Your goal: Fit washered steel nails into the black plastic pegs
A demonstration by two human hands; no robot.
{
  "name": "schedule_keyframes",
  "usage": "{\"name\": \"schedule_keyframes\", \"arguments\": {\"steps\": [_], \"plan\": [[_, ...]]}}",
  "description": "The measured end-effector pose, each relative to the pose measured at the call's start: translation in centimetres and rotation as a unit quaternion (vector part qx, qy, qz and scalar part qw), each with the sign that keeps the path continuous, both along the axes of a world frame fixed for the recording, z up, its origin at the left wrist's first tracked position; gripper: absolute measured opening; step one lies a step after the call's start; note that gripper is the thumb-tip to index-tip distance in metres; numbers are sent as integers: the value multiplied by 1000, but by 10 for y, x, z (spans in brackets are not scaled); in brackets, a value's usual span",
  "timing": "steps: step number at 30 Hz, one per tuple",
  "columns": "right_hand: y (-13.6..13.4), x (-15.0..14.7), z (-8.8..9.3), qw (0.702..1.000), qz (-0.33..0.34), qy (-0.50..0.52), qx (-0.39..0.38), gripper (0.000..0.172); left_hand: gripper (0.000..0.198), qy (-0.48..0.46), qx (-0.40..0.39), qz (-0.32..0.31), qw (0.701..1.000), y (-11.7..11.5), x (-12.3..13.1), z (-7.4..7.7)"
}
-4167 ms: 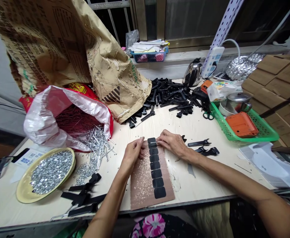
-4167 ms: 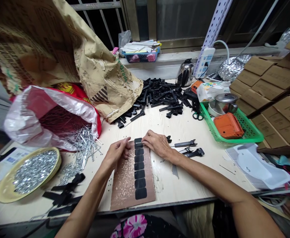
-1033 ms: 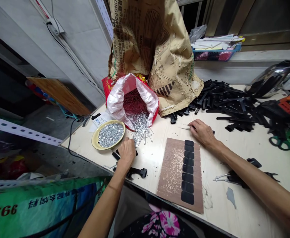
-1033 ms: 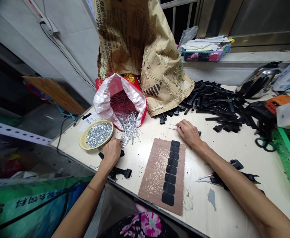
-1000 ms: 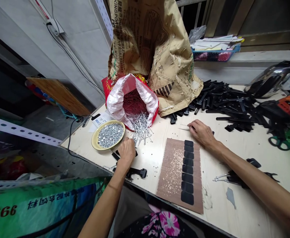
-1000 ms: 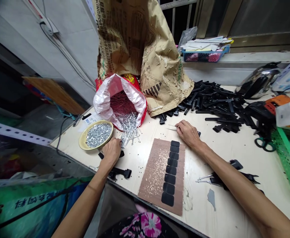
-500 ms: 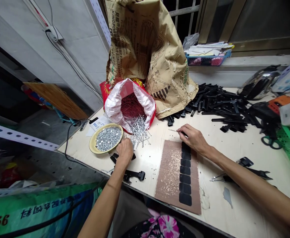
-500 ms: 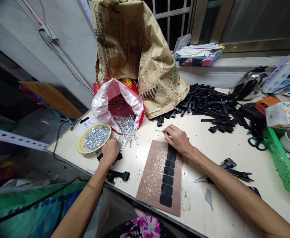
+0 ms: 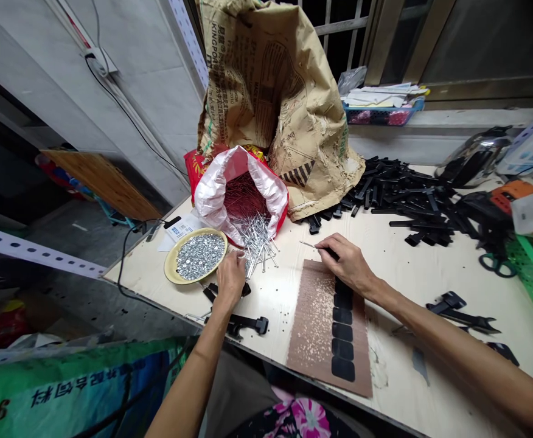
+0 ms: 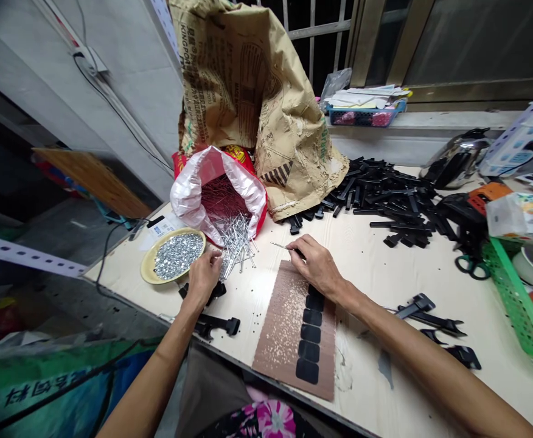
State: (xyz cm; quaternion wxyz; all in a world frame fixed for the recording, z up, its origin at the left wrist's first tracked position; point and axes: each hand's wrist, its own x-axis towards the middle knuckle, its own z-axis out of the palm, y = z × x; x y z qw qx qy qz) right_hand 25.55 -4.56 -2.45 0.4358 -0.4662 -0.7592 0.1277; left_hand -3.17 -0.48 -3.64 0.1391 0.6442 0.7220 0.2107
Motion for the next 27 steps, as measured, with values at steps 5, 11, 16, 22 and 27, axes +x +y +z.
{"name": "schedule_keyframes", "arguments": {"steps": [5, 11, 16, 22, 27], "plan": [[-10, -27, 11, 999, 32, 0, -30, 30, 43, -491, -25, 28, 870, -10, 33, 12], [-16, -44, 20, 996, -1, -81, -42, 31, 47, -645, -11, 25, 764, -22, 83, 21], [-16, -40, 19, 989, -55, -135, -37, 28, 41, -674, 23, 19, 738, -23, 104, 22], [-20, -35, 20, 981, -89, -173, -22, 29, 40, -701, 4, 22, 713, -22, 113, 22], [-22, -32, 18, 974, -115, -193, -34, 26, 41, -711, -7, 9, 703, -22, 118, 24]]}}
